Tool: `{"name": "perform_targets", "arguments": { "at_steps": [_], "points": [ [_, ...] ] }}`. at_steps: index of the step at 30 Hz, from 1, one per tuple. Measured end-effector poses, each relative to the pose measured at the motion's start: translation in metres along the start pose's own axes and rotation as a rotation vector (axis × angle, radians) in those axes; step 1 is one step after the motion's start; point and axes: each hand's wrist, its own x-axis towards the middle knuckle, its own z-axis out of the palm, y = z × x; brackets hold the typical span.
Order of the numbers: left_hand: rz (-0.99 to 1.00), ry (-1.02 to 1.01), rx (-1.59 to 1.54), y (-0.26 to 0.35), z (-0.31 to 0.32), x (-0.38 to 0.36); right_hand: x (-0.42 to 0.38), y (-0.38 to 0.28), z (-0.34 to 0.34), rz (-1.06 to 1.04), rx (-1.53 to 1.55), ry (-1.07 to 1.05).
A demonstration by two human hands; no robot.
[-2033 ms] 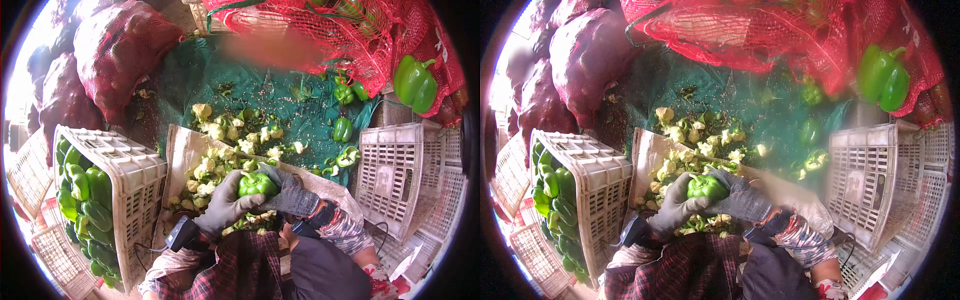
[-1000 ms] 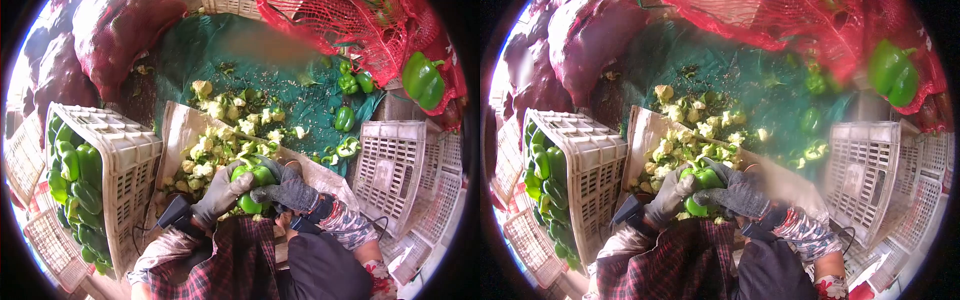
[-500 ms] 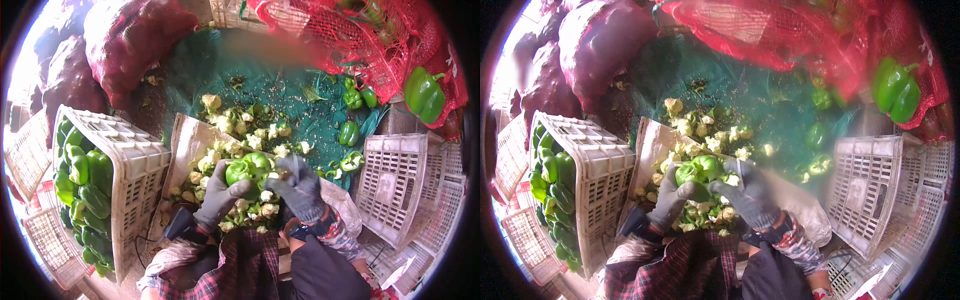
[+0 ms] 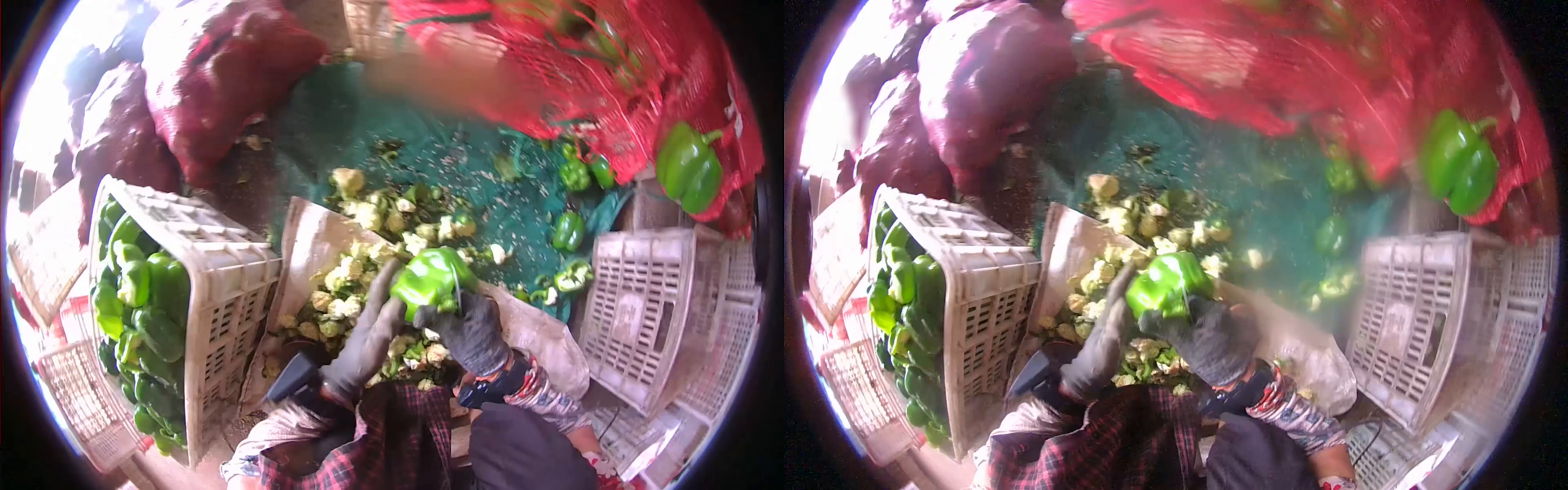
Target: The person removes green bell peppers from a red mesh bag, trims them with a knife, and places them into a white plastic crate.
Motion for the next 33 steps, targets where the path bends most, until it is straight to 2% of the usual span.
{"name": "perform_targets", "arguments": {
  "at_steps": [2, 4, 5, 6, 7, 8, 9, 10, 12, 13, 14, 15, 16, 17, 18, 19, 20, 21, 22, 24, 26, 28, 31, 32, 33],
  "points": [
    [-0.056, 0.108, 0.069, -0.014, -0.002, 0.012, -0.023, 0.01, 0.001, 0.126, -0.019, -0.208],
    [0.334, 0.095, 1.011, -0.057, -0.029, 0.014, -0.023, 0.009, 0.024, 0.181, -0.019, -0.425],
    [0.267, 0.124, 0.913, -0.046, -0.023, 0.008, -0.009, -0.01, 0.016, 0.15, 0.245, -0.282],
    [0.125, 0.121, 0.689, -0.025, -0.012, 0.003, 0.001, -0.024, 0.005, 0.136, 0.504, -0.144],
    [-0.009, 0.149, 0.464, -0.005, -0.001, -0.001, -0.012, -0.016, 0.021, 0.209, 0.659, -0.145],
    [-0.22, 0.134, 0.106, 0.012, 0.006, 0.0, -0.029, -0.001, 0.033, 0.299, 0.799, -0.147],
    [-0.159, 0.112, 0.015, 0.005, 0.008, -0.004, -0.032, 0.004, 0.031, 0.351, 0.933, -0.215],
    [-0.099, 0.053, 0.036, -0.018, 0.0, 0.0, -0.025, 0.01, 0.018, -0.12, 0.522, -0.194],
    [0.021, -0.092, 0.127, -0.027, -0.008, -0.002, -0.034, 0.025, 0.02, -0.502, 0.042, -0.003],
    [-0.115, -0.083, -0.054, -0.021, -0.006, -0.005, -0.031, 0.022, 0.021, -0.375, 0.205, -0.044],
    [-0.056, -0.049, -0.014, -0.024, -0.009, -0.004, -0.023, 0.007, 0.012, -0.246, 0.367, -0.085],
    [-0.107, -0.031, -0.135, -0.007, -0.005, -0.008, -0.014, -0.008, 0.001, -0.12, 0.527, -0.129],
    [-0.156, -0.011, -0.257, 0.012, 0.002, -0.014, -0.003, -0.024, -0.014, 0.055, 0.821, -0.25],
    [-0.123, 0.071, -0.247, 0.016, 0.008, -0.015, 0.009, -0.042, -0.03, 0.237, 1.109, -0.385],
    [-0.115, 0.039, -0.215, 0.036, 0.012, -0.021, 0.029, -0.051, -0.035, -0.1, 0.895, -0.324],
    [-0.016, 0.054, -0.163, 0.048, 0.018, -0.03, 0.048, -0.06, -0.041, -0.399, 0.682, -0.185],
    [0.081, 0.073, -0.11, 0.06, 0.026, -0.041, 0.049, -0.064, -0.043, -0.395, 0.625, -0.166],
    [0.092, 0.024, -0.062, 0.092, 0.036, -0.067, 0.044, -0.066, -0.038, -0.276, 0.629, -0.209],
    [0.155, -0.062, 0.093, 0.099, 0.032, -0.082, 0.037, -0.065, -0.032, -0.158, 0.639, -0.251],
    [0.212, 0.035, 0.357, 0.133, 0.03, -0.123, 0.027, -0.059, -0.022, 0.004, 0.674, -0.313],
    [0.214, 0.385, 0.306, 0.157, 0.011, -0.158, 0.018, -0.05, -0.013, 0.069, 0.676, -0.344],
    [0.413, 0.858, 0.27, 0.179, -0.019, -0.189, 0.019, -0.044, -0.004, 0.104, 0.665, -0.375],
    [0.783, 1.045, 0.645, 0.215, -0.092, -0.26, 0.019, -0.03, 0.003, 0.163, 0.635, -0.403],
    [0.755, 1.075, 0.396, 0.231, -0.106, -0.283, 0.021, -0.028, 0.009, 0.181, 0.63, -0.42],
    [0.764, 1.133, 0.424, 0.234, -0.147, -0.305, 0.019, -0.021, 0.009, 0.204, 0.622, -0.428]
  ]
}}
